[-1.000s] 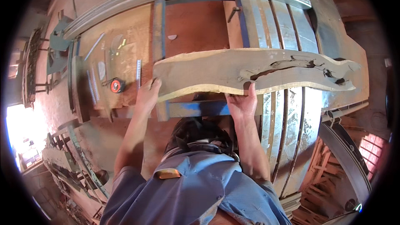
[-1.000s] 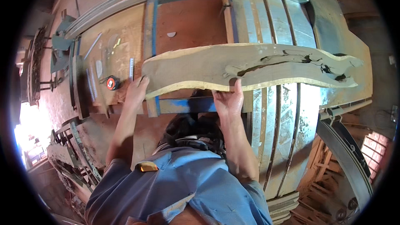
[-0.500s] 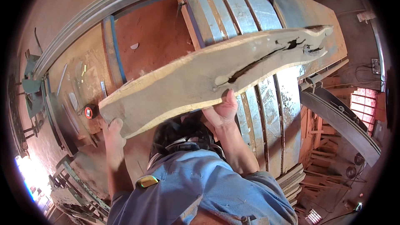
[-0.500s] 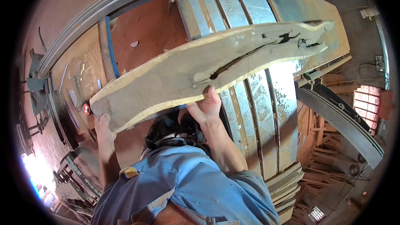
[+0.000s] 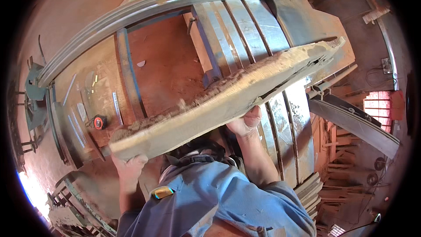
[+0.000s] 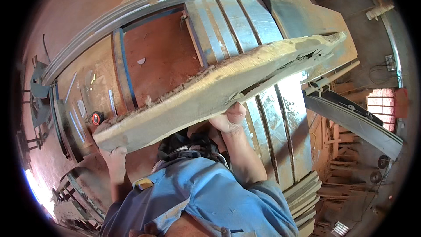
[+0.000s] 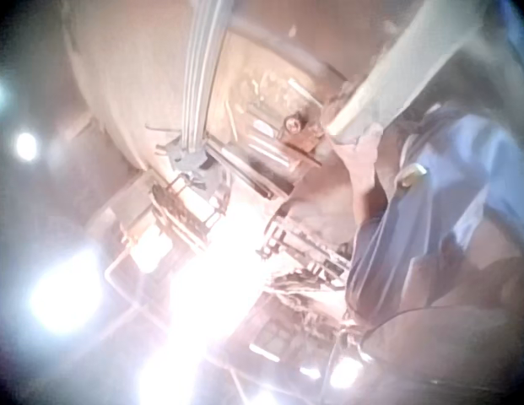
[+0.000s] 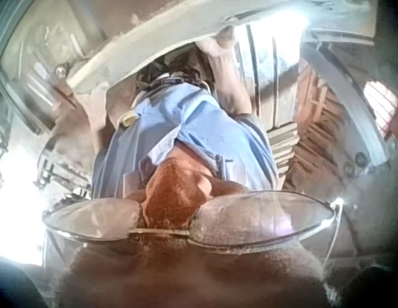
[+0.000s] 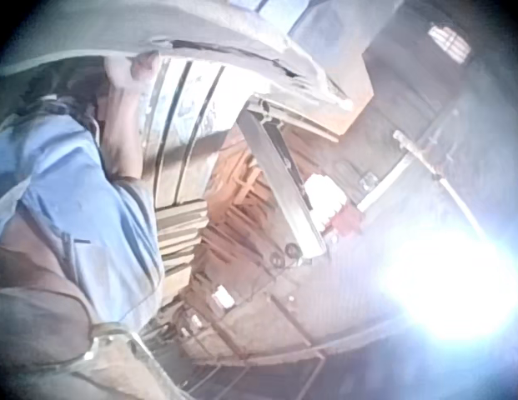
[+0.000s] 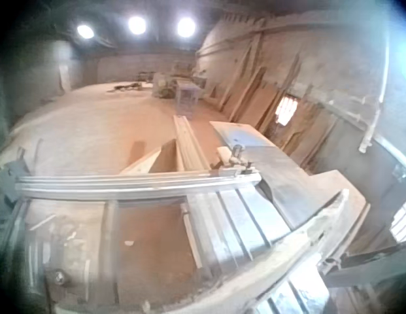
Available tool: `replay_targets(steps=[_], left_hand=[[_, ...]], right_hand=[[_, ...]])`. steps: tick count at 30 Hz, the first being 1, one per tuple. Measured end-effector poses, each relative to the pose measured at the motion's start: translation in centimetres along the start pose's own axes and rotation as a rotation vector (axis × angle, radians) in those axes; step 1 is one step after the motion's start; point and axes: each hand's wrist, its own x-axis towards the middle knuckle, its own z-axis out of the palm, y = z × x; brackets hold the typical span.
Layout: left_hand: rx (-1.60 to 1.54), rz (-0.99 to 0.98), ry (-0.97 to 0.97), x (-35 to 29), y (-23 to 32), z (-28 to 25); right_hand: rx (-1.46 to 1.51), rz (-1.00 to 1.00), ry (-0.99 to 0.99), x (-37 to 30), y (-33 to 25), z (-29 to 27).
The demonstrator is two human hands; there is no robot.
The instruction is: The person uses a table saw to cut various pieces of wood, including planks and a curved board, into smaller segments. They measure the wood with a ruler and move the cut pieces to a nearby cart. The person handles the wood by hand, guiding it through the saw blade.
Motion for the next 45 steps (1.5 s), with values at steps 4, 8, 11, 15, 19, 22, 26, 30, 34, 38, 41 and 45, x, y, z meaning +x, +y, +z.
replay_targets(steps=[4, 8, 11, 15, 19, 22, 26, 30, 34, 38, 41, 45], left_hand=[[0.107, 0.325, -0.321, 1.3, -0.5, -1.2], [0.086, 0.514, -0.409, 2.3, -0.7, -0.8], [-0.027, 0.575, -0.568, 3.7, -0.6, -0.8], [0.047, 0.580, -0.516, 2.4, -0.6, -1.3], [0.169, 0.700, -0.526, 2.0, -1.0, -2.3], [0.205, 0.886, -0.536, 2.4, 0.2, -1.2], [0.325, 0.979, -0.542, 2.0, 1.7, -0.6], [0.458, 1.001, -0.559, 2.2, 2.3, -1.1], [0.429, 0.998, -0.554, 2.6, 0.9, -1.9], [0.358, 0.935, -0.536, 2.6, 0.2, -1.9], [0.277, 0.868, -0.634, 3.9, 0.9, -2.4], [0.294, 0.837, -0.649, 4.3, 1.0, -1.8]], right_hand=[[0.005, -0.020, -0.073, -0.2, -0.3, 1.1], [0.043, 0.001, -0.146, 0.4, -0.3, 2.3], [0.110, -0.047, -0.056, 0.0, -0.1, 2.7], [0.072, -0.034, 0.097, -0.5, 0.1, 5.2], [0.147, 0.001, 0.026, -0.9, 0.0, 4.6], [0.213, 0.051, -0.251, 0.0, -0.3, 1.8], [0.207, 0.071, -0.325, 0.2, -0.5, 1.3], [0.174, 0.054, -0.313, -0.3, -0.6, 2.3], [0.168, 0.040, -0.316, -0.4, -0.3, 2.8], [0.179, 0.051, -0.307, 0.0, 0.2, 3.0], [0.252, 0.114, -0.298, 0.4, -0.2, 1.6], [0.250, 0.136, -0.333, 1.0, -0.2, 0.3]])
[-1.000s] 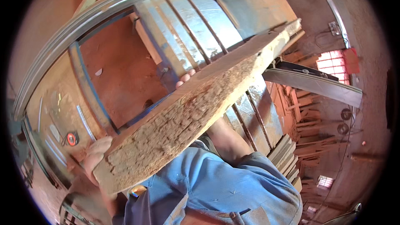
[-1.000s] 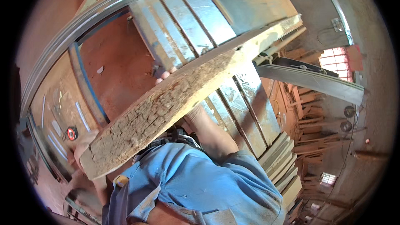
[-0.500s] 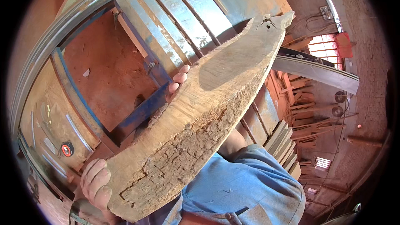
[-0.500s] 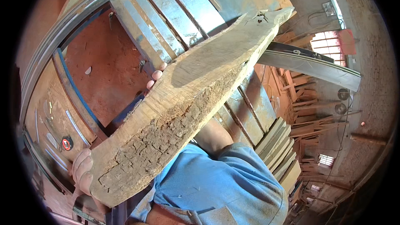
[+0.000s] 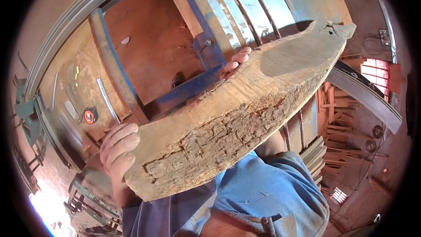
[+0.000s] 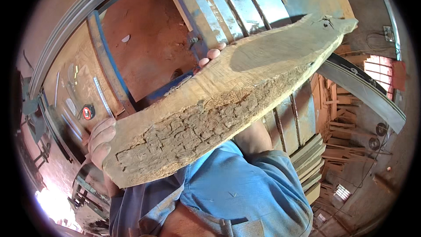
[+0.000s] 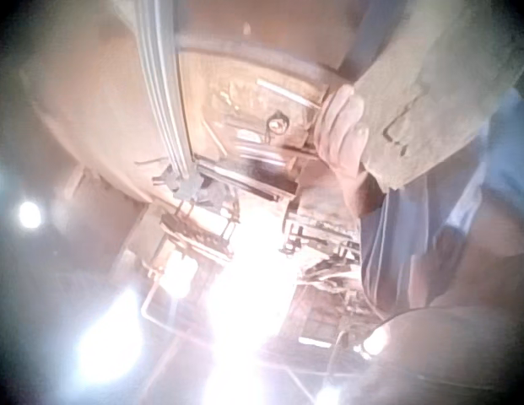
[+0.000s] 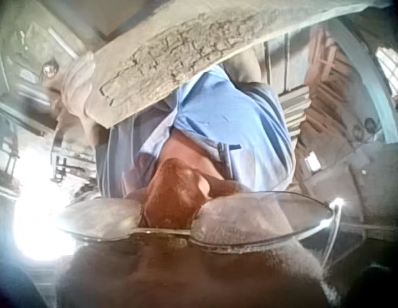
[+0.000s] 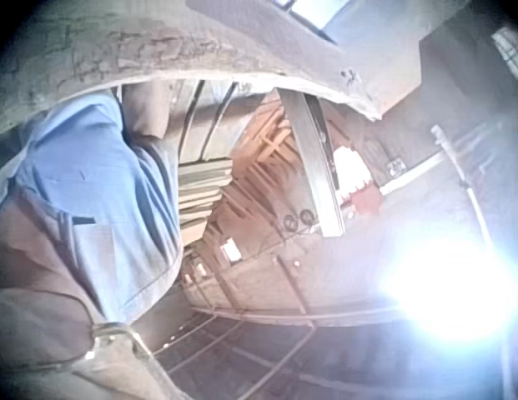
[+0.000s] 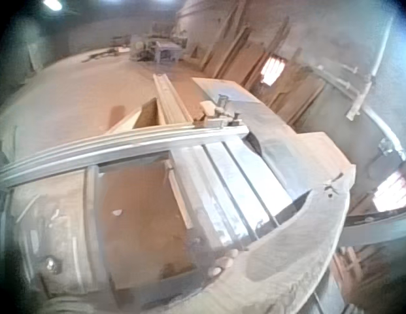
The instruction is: The person uses a table saw to cut various pieces of wood, including planks and a curved board, into smaller segments. They measure the wood with a ruler and move the cut pieces to a nearby cart. The person handles the wood by hand, guiding it through the saw blade.
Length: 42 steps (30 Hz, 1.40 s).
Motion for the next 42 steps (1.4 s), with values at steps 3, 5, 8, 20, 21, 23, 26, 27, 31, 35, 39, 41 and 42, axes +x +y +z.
replay_targets(steps=[3, 5, 8, 20, 21, 23, 26, 27, 31, 35, 39, 41, 42], left_hand=[[0.015, -0.019, -0.037, 0.0, -0.5, -0.4], [-0.031, -0.041, -0.041, 0.0, -1.1, 0.0], [-0.022, -0.062, 0.056, -2.3, -2.0, 0.5], [-0.177, -0.712, 0.432, -3.6, -1.8, 4.7], [-0.279, -0.803, 0.519, -3.8, -2.0, 5.1], [-0.252, -1.047, 0.545, -3.9, -2.3, 5.0], [-0.398, -1.141, 0.652, -4.6, -4.7, 7.0], [-0.418, -1.145, 0.666, -4.5, -5.6, 7.0], [-0.542, -1.288, 0.697, -3.8, -7.5, 6.7], [-0.653, -1.287, 0.681, -1.6, -9.7, 8.1], [-0.771, -1.316, 0.564, -0.4, -13.1, 9.6], [-0.833, -1.369, 0.542, 1.3, -14.3, 10.4], [-0.850, -1.380, 0.533, 2.3, -14.6, 11.1]], right_hand=[[0.044, -0.022, 0.029, -0.1, 0.6, -0.5], [0.117, -0.111, 0.078, -0.3, 0.9, -0.3], [-0.029, -0.074, 0.076, 0.6, 1.0, 0.9], [-0.058, -0.116, 0.353, -1.7, 0.6, -1.9], [-0.058, -0.151, 0.395, -1.7, 0.8, -2.2], [-0.129, -0.209, 0.655, -2.0, 1.1, -2.7], [-0.251, -0.259, 0.915, -1.3, 1.7, -2.2], [-0.271, -0.241, 0.865, -0.5, 1.5, -2.1], [-0.323, -0.229, 0.872, -0.4, 0.5, -3.5], [-0.590, -0.125, 0.780, -0.9, -1.2, -5.4], [-1.747, 0.149, 0.493, -3.2, 0.2, -6.5], [-2.408, 0.209, 0.235, -3.0, 1.5, -6.1], [-2.549, 0.227, 0.142, -3.0, 1.9, -7.1]])
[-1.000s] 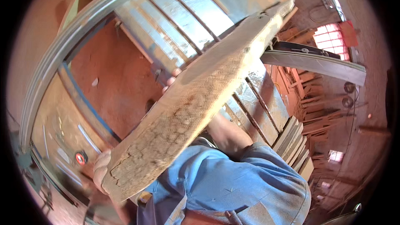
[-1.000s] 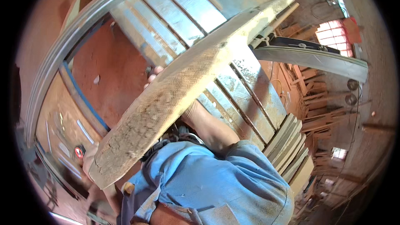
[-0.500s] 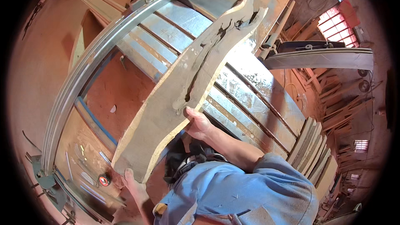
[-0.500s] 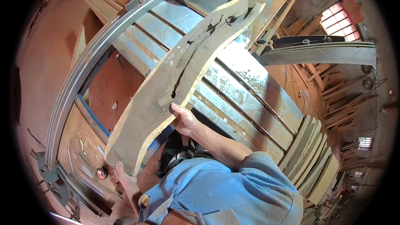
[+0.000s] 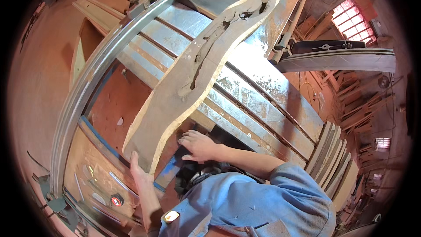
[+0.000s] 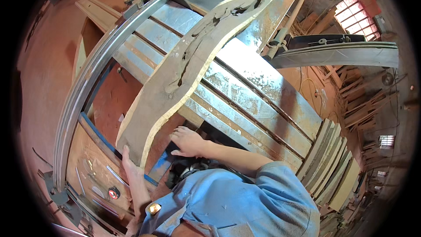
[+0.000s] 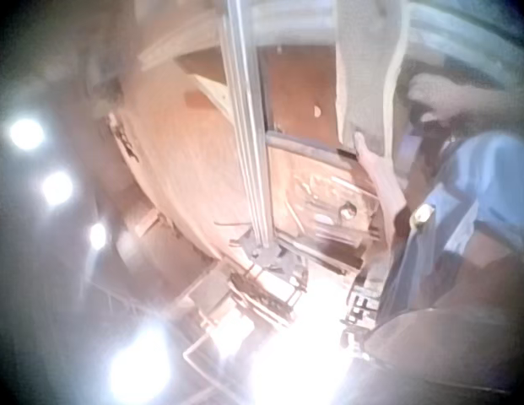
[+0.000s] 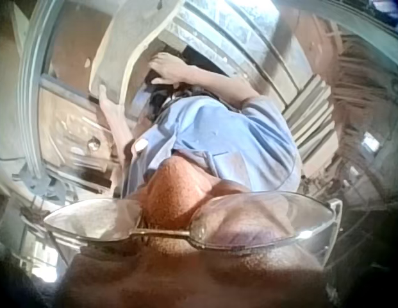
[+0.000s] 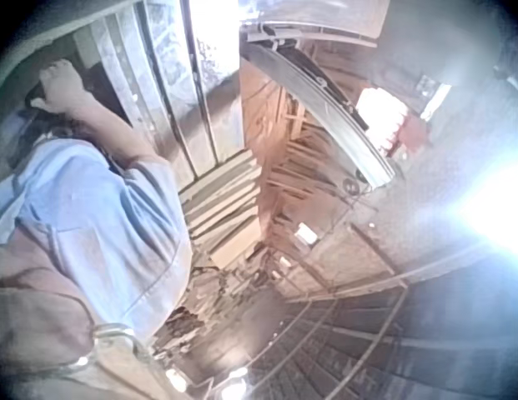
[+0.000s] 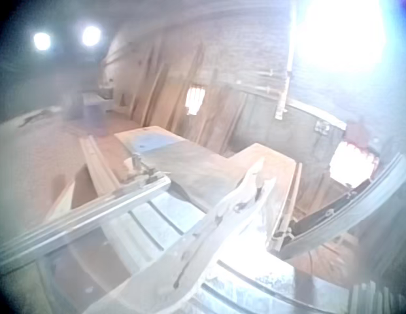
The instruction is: The person uses a table saw to cut various pieces of wood, including planks and a curved board, into smaller segments. They measure the wood with a ruler and move the cut pieces to a nearby cart. The person handles the wood by hand, guiding it through the saw blade.
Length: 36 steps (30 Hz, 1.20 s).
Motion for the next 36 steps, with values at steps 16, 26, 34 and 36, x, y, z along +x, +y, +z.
replay_targets(steps=[16, 26, 34, 36], left_hand=[[-0.045, -0.081, -0.141, 7.2, 0.2, 7.5], [-0.059, -0.039, -0.149, 10.4, -0.4, 9.0], [-0.014, -0.101, -0.050, 12.5, 1.1, 11.0], [-0.043, -0.134, -0.050, 12.5, 1.6, 11.9]], right_hand=[[-0.145, 0.147, -0.200, 2.8, -0.1, 1.8], [-0.112, 0.060, -0.133, 3.2, 0.3, 1.7], [-0.096, 0.032, -0.262, 4.1, 0.8, 0.9], [-0.088, 0.025, -0.317, 4.4, 1.2, 1.1]])
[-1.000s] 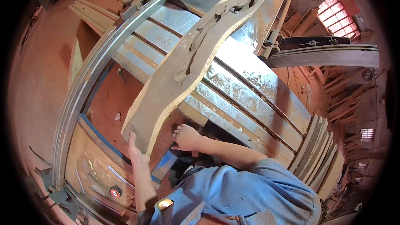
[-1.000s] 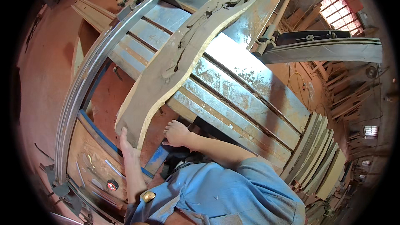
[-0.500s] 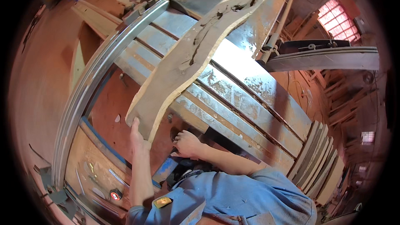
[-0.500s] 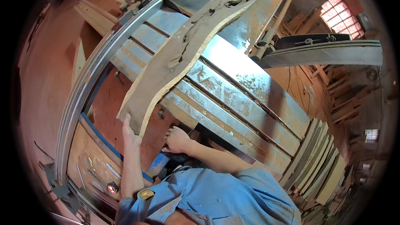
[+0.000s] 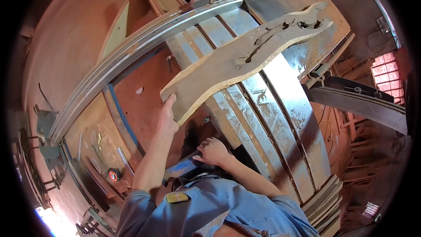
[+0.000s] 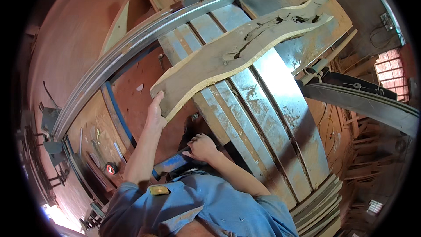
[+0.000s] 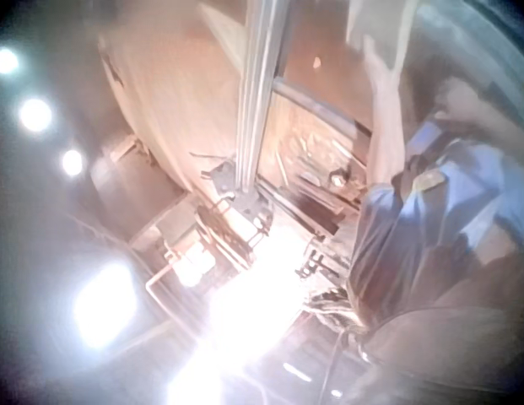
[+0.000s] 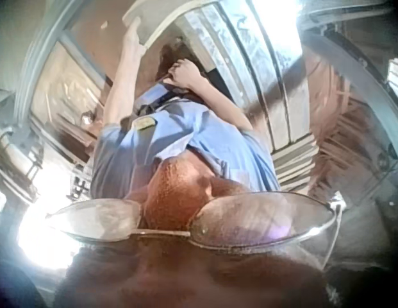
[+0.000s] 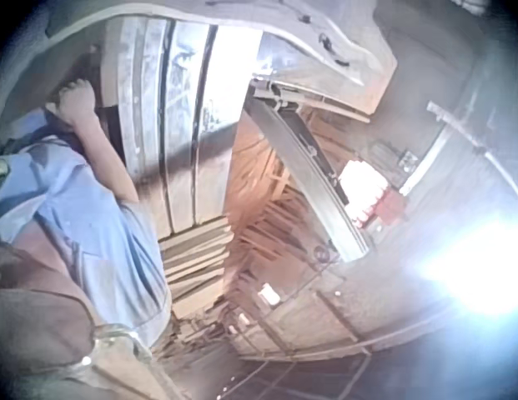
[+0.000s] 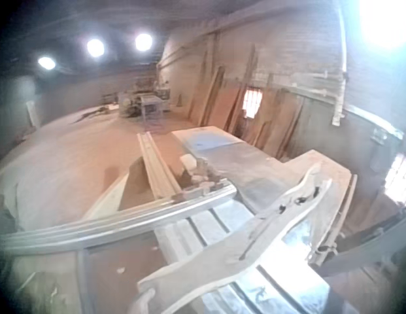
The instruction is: The person uses a table saw to cut various pieces of wood, including planks and a curved board, into smaller segments. They measure the wood with a ruler and move the cut pieces to a nearby cart. The person handles the wood by hand, guiding it through the saw blade.
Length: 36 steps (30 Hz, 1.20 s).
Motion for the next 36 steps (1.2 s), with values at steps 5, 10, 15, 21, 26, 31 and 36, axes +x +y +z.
replay_targets(steps=[5, 10, 15, 21, 26, 31, 36], left_hand=[[-0.007, 0.044, -0.007, 1.4, 0.9, 0.8], [-0.017, 0.037, -0.016, 4.0, 1.8, 1.2], [-0.037, -0.006, -0.008, 5.9, 2.6, 2.2], [-0.021, 0.044, -0.035, 7.1, 3.7, 4.5], [0.026, 0.028, -0.015, 8.2, 4.2, 5.2], [0.068, 0.053, -0.037, 9.0, 4.9, 5.7], [0.088, 0.057, -0.091, 10.8, 5.8, 6.5]], right_hand=[[0.039, -0.026, -0.038, 0.5, 0.7, 0.6], [0.055, 0.002, -0.168, 1.5, 0.7, -1.0], [0.095, 0.019, -0.268, 2.5, 1.1, -1.0], [0.127, 0.015, -0.337, 3.1, 1.4, -1.3], [0.132, 0.029, -0.336, 3.0, 1.3, -0.9], [0.156, 0.047, -0.359, 3.1, 1.3, -1.4], [0.138, 0.057, -0.411, 3.3, 1.3, -1.5]])
